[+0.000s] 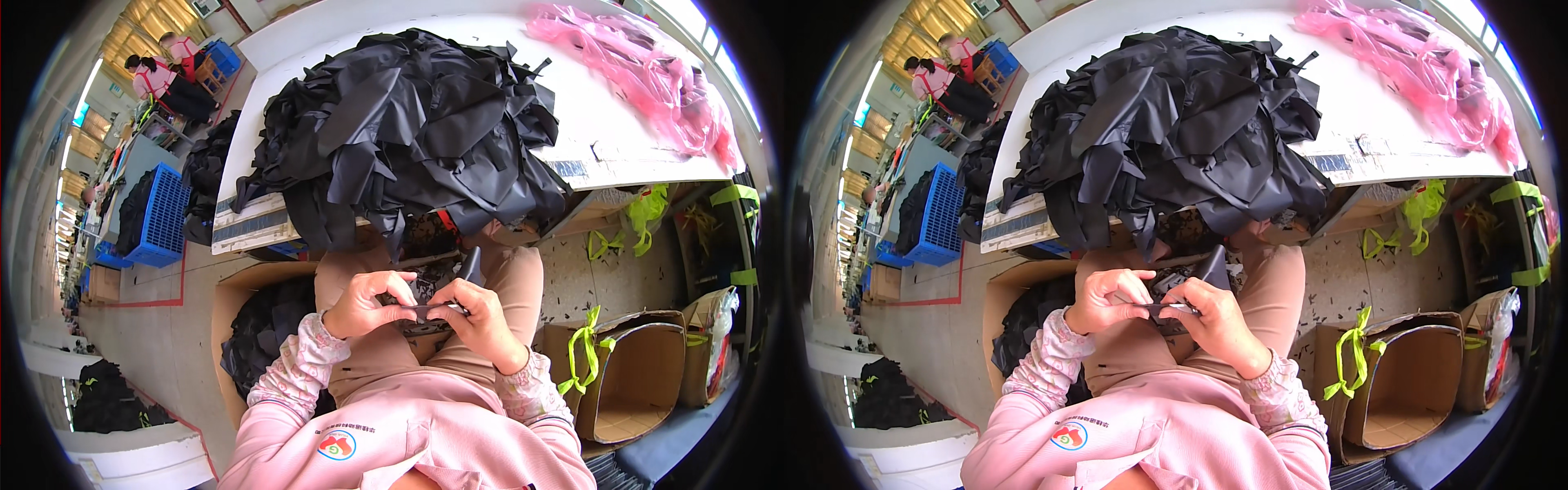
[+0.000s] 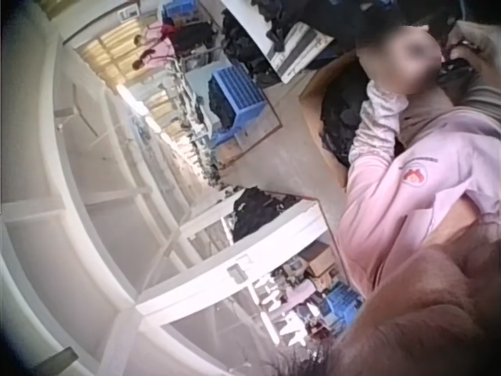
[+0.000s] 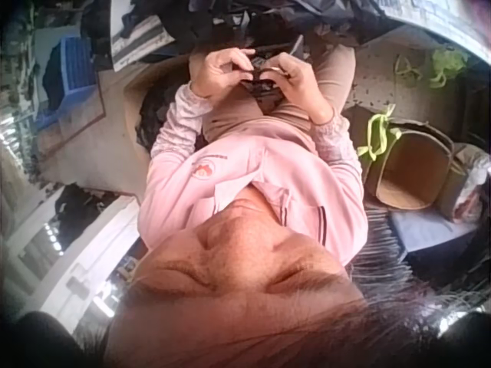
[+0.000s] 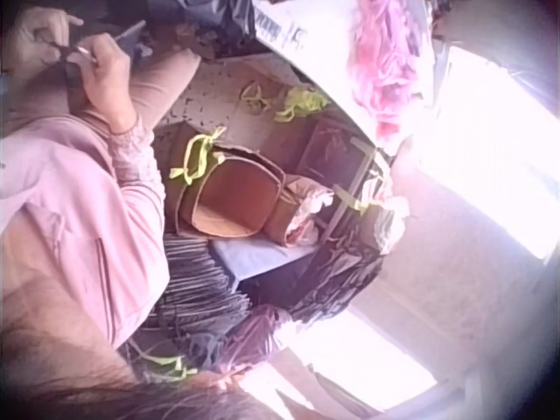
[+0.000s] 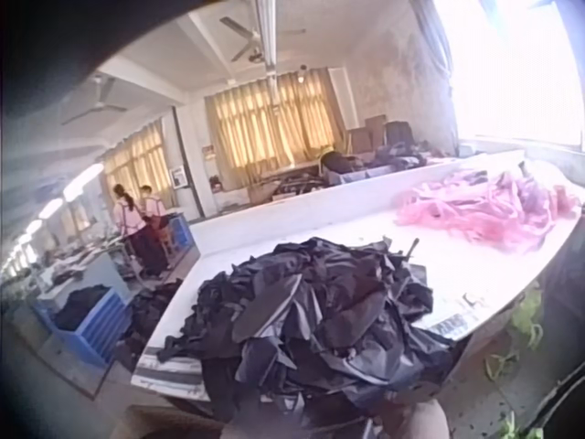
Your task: The recorder uses scissors to trim excess threads and material from black fabric pieces at a factory workstation.
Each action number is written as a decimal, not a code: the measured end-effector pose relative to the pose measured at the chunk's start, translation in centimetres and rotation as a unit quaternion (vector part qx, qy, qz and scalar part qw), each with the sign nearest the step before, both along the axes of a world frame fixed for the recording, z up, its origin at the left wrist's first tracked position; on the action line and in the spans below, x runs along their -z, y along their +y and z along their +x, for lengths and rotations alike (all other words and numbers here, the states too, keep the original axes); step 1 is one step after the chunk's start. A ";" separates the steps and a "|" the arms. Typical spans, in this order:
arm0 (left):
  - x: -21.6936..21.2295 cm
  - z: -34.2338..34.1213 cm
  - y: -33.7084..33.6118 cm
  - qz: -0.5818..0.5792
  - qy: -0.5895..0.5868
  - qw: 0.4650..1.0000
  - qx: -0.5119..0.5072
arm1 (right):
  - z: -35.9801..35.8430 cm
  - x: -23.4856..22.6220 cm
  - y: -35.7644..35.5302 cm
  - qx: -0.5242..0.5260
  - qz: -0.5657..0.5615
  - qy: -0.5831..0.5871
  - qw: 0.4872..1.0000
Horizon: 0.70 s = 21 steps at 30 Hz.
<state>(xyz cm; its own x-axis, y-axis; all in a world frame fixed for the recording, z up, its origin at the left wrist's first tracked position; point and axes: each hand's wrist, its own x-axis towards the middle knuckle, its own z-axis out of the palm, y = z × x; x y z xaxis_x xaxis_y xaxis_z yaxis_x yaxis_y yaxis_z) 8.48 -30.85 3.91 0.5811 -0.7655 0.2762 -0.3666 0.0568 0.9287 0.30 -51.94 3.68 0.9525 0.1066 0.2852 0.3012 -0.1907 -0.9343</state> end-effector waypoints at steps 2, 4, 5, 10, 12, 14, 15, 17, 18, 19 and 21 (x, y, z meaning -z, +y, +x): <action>0.5 -0.3 0.0 -0.045 0.086 0.995 -0.001 | 0.0 0.0 0.0 0.001 0.004 0.007 1.000; 0.6 -1.3 -0.1 -0.054 0.214 0.975 -0.017 | 0.0 0.1 -0.1 0.003 0.007 0.014 1.000; 0.7 -1.8 -0.2 -0.062 0.337 0.939 -0.033 | 0.0 0.2 -0.1 -0.003 0.037 0.037 0.999; 3.1 -3.1 -0.9 -0.170 0.529 0.831 0.019 | 0.2 0.4 0.2 -0.035 0.095 0.094 0.990; 2.8 -3.7 -1.7 -0.175 0.622 0.763 -0.033 | 0.3 0.6 0.3 -0.030 0.104 0.099 0.989; 2.5 -3.9 -2.0 -0.173 0.619 0.765 -0.041 | 0.2 0.7 0.3 -0.024 0.120 0.124 0.985; 2.2 -4.1 -2.1 -0.168 0.568 0.802 -0.070 | 0.1 0.7 0.3 -0.020 0.137 0.148 0.979; 2.2 -4.2 -2.0 -0.162 0.515 0.836 -0.100 | 0.1 0.4 0.4 -0.010 0.138 0.157 0.978; 2.5 -4.3 -1.6 -0.134 0.447 0.878 -0.105 | 0.1 0.4 0.5 -0.001 0.139 0.166 0.976; 2.5 -4.2 -1.4 -0.105 0.376 0.914 -0.109 | 0.1 0.4 0.5 -0.001 0.140 0.166 0.976; 2.2 -4.3 -1.2 -0.077 0.342 0.930 -0.108 | 0.1 0.6 0.7 0.021 0.157 0.152 0.976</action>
